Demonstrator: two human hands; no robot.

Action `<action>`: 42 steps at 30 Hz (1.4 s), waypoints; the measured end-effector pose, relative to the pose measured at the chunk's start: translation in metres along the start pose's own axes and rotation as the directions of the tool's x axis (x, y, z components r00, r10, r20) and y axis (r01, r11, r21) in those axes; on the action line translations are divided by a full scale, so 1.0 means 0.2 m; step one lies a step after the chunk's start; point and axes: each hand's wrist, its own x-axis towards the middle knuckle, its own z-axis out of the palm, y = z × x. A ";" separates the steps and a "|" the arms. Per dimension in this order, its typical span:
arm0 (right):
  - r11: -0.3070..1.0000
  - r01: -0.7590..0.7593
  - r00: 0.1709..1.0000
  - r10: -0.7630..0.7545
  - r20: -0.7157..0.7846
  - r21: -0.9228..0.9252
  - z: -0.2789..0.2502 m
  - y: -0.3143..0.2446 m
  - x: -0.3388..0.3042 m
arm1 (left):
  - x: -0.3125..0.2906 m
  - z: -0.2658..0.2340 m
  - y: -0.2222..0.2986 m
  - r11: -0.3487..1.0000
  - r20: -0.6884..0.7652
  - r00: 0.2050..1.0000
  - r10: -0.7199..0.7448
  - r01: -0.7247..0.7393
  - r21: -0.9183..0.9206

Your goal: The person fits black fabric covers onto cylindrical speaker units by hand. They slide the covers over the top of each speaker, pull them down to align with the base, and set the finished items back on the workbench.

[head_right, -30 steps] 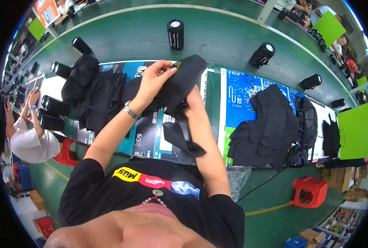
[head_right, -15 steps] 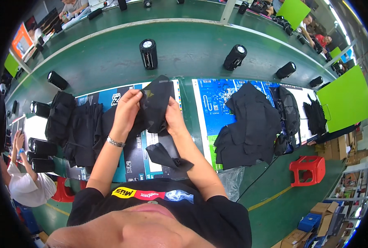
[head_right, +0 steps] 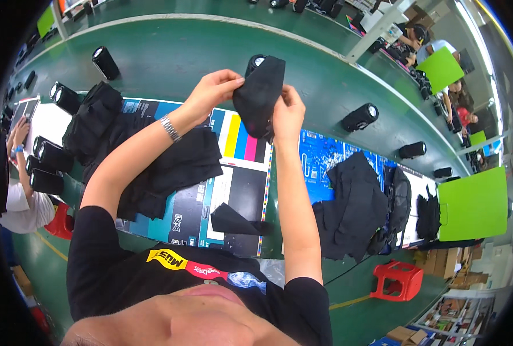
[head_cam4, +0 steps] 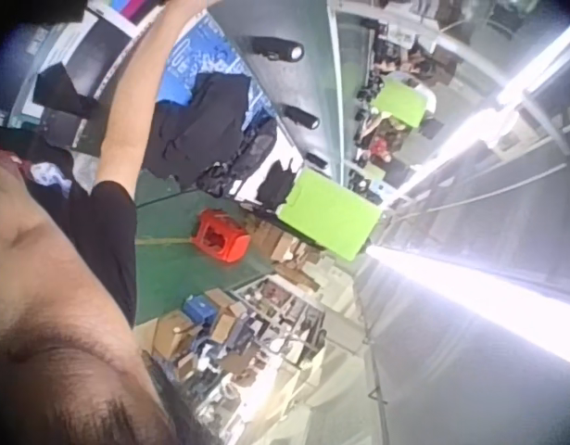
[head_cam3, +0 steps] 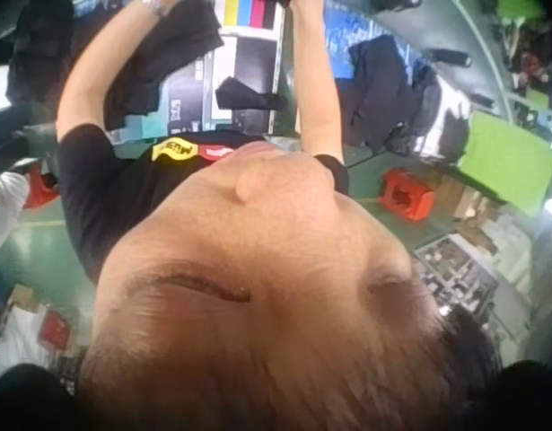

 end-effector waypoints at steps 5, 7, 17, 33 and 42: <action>0.817 0.285 0.905 -0.402 -0.140 -0.501 0.04 0.09 0.25 | 0.29 -0.09 -0.13 0.977 -0.123 0.977 0.175 -0.156 0.148; 0.754 0.260 0.890 -0.429 -0.153 -0.604 0.07 0.10 0.32 | 0.38 -0.11 -0.18 0.920 -0.201 0.944 0.263 -0.183 0.346; 0.999 -0.045 0.988 0.044 -0.148 -0.005 0.06 0.27 0.62 | 0.64 -0.15 -0.35 1.000 -0.265 0.964 0.011 -0.010 0.004; 0.827 -0.239 0.971 0.197 -0.136 -0.508 -0.26 0.40 0.75 | 0.88 -0.15 -0.29 0.869 -0.102 0.869 -0.484 0.491 0.061; 0.744 -0.252 0.967 0.169 -0.190 -0.619 -0.38 0.45 0.78 | 0.90 0.16 -0.38 0.938 0.005 0.939 -0.343 0.342 -0.061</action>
